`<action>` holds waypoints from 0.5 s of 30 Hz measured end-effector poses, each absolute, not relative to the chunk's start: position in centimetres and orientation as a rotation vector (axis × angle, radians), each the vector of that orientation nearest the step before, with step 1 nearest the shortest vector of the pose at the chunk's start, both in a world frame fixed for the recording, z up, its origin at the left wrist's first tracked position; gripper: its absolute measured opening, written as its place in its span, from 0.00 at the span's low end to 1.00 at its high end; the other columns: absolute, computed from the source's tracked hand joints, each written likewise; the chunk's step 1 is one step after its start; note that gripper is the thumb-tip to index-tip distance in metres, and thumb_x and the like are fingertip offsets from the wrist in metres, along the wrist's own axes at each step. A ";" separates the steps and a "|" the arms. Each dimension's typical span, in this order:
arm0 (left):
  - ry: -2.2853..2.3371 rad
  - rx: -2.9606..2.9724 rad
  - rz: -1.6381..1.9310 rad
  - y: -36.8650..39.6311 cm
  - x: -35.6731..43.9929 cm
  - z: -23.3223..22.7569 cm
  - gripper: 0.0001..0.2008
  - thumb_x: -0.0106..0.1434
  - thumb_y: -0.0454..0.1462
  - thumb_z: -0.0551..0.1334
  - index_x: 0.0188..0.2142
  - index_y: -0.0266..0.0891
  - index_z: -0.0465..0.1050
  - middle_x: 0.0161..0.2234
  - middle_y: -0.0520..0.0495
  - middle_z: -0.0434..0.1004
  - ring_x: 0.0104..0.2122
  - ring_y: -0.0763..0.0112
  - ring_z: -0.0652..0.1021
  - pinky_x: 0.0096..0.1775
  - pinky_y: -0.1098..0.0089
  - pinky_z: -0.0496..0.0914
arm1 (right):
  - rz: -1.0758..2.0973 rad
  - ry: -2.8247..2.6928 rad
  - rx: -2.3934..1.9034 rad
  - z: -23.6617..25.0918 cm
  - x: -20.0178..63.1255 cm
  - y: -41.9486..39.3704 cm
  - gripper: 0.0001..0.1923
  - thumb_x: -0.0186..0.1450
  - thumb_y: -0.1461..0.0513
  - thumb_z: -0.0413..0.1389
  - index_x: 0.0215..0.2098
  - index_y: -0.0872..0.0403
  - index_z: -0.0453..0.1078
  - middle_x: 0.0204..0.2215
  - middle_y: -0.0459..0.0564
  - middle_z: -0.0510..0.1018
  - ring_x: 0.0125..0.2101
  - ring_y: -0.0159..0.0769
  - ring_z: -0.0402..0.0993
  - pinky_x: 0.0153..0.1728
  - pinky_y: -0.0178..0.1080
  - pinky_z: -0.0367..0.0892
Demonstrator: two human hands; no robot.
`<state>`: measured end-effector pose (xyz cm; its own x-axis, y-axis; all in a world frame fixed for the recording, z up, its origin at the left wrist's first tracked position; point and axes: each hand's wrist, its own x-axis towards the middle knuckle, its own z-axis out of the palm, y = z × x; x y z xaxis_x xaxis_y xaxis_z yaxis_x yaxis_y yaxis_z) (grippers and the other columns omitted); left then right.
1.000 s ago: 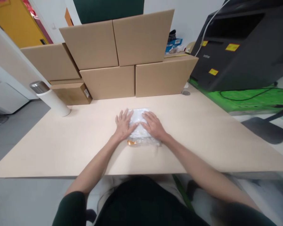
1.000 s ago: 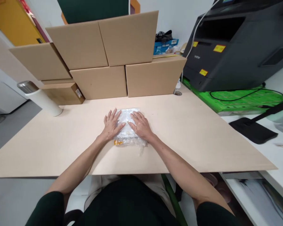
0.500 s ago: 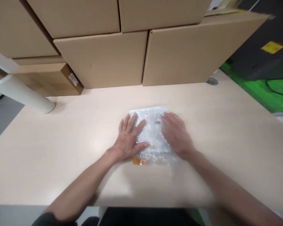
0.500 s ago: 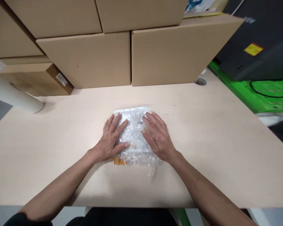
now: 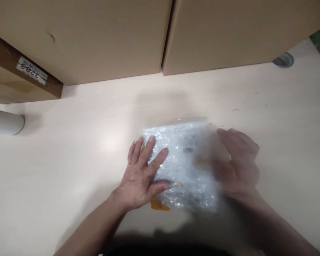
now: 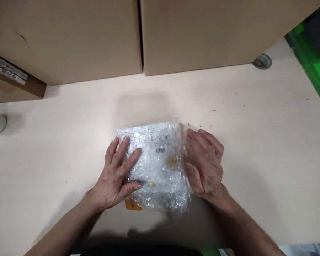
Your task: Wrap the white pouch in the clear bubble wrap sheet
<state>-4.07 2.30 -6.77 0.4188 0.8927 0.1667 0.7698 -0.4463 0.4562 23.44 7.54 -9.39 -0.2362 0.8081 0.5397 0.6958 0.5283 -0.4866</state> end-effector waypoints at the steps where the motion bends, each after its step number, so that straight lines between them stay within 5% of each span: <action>1: 1.435 2.369 0.569 2.3 -4.1 -6.8 0.43 0.66 0.55 0.58 0.72 0.52 0.35 0.73 0.43 0.34 0.70 0.43 0.41 0.66 0.39 0.46 | 0.169 -1.986 -1.215 -9.4 23.4 7.6 0.28 0.71 0.52 0.44 0.70 0.39 0.53 0.61 0.47 0.69 0.62 0.54 0.60 0.59 0.62 0.60; 7: 1.423 2.384 0.591 2.3 -4.2 -6.9 0.44 0.65 0.53 0.60 0.72 0.49 0.39 0.72 0.41 0.37 0.70 0.42 0.43 0.65 0.38 0.50 | 0.281 -2.080 -1.238 -7.9 22.8 8.4 0.28 0.70 0.56 0.50 0.67 0.43 0.59 0.59 0.49 0.70 0.62 0.53 0.61 0.59 0.59 0.61; 15: 1.427 2.397 0.582 2.4 -4.3 -6.7 0.44 0.63 0.54 0.61 0.72 0.46 0.43 0.72 0.42 0.39 0.70 0.43 0.47 0.66 0.41 0.50 | 0.330 -2.141 -1.285 -7.3 22.9 8.8 0.34 0.66 0.55 0.54 0.69 0.40 0.53 0.56 0.51 0.71 0.59 0.53 0.65 0.57 0.59 0.64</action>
